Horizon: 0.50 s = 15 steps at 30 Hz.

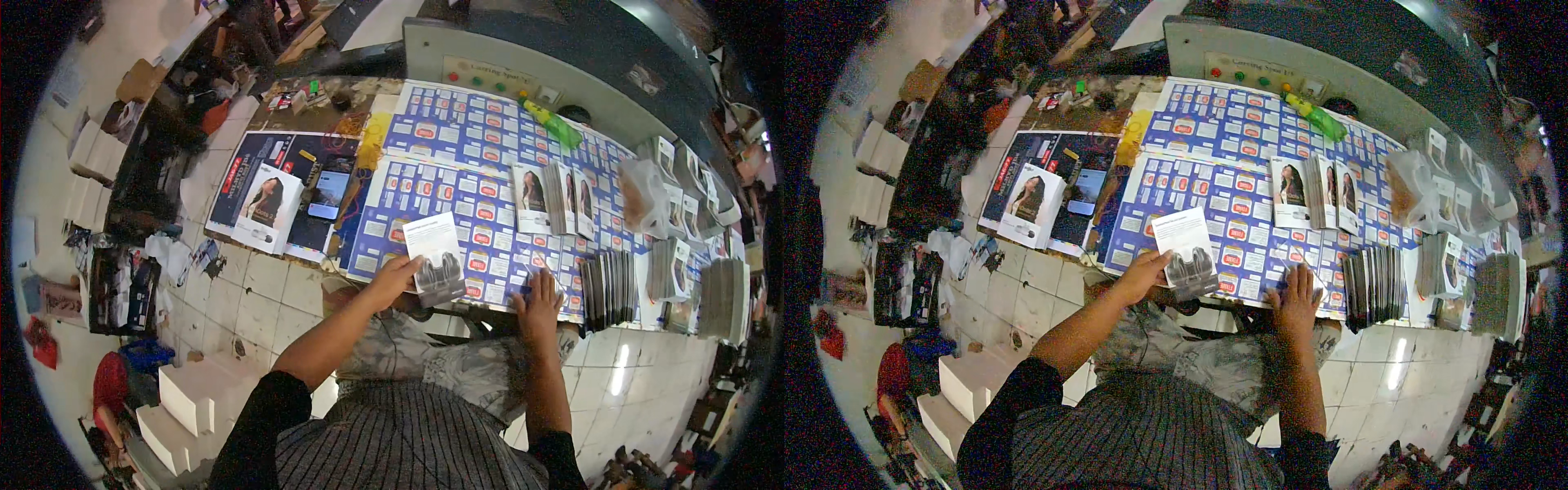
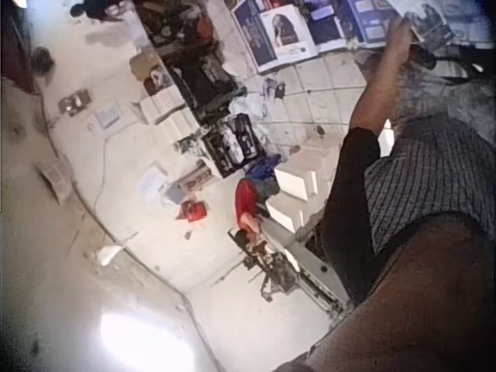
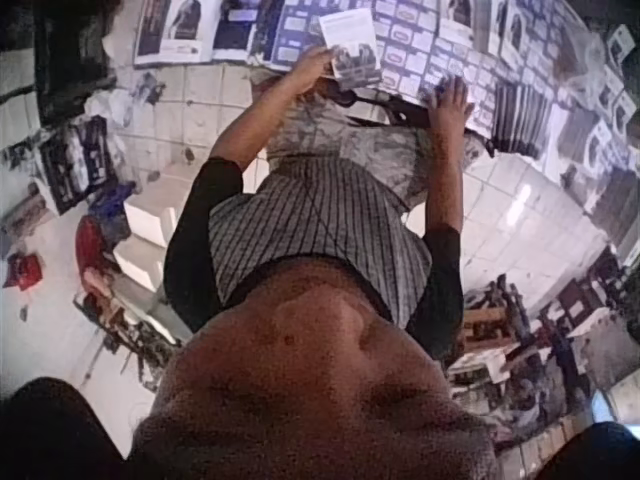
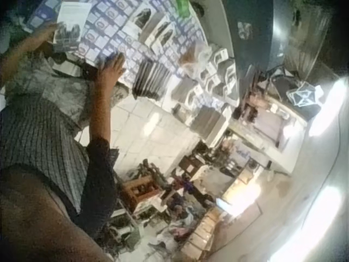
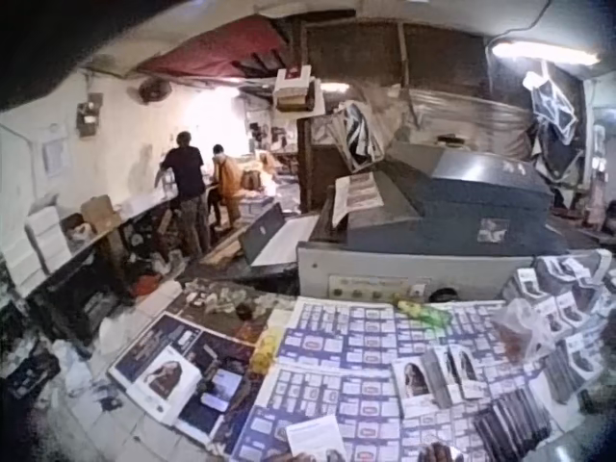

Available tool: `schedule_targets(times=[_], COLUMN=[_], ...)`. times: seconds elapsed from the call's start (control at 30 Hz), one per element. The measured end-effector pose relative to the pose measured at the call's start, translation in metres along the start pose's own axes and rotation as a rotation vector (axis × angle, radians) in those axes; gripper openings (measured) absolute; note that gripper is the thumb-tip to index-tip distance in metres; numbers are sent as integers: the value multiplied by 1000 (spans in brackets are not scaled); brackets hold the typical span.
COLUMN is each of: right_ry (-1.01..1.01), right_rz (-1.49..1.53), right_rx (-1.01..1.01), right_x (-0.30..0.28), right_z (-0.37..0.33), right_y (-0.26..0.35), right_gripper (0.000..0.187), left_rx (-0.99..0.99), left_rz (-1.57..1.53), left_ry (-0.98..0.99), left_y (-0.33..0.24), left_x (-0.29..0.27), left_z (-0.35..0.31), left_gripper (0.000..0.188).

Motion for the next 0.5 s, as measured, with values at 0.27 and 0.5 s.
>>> schedule_targets(times=[0.27, 0.5], right_ry=[26, -72], right_rz=[417, 586], right_rx=[-244, -268], right_x=[15, 11], right_z=[12, 14], right_y=[148, 164], right_gripper=[76, 80], left_rx=[25, 69], left_rz=[-4, -63], left_ry=[49, 44], left_y=[-9, -17], left_x=[21, 22], left_z=[-2, -9], left_gripper=[40, 42])
Point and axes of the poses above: each hand's wrist, its own z-axis towards the middle knuckle, its own x-axis out of the palm, y = z × x, the point moved 9 cm from there along z, towards the middle knuckle, and after that the axes turned 12 degrees about z, right-handed, at the moved point
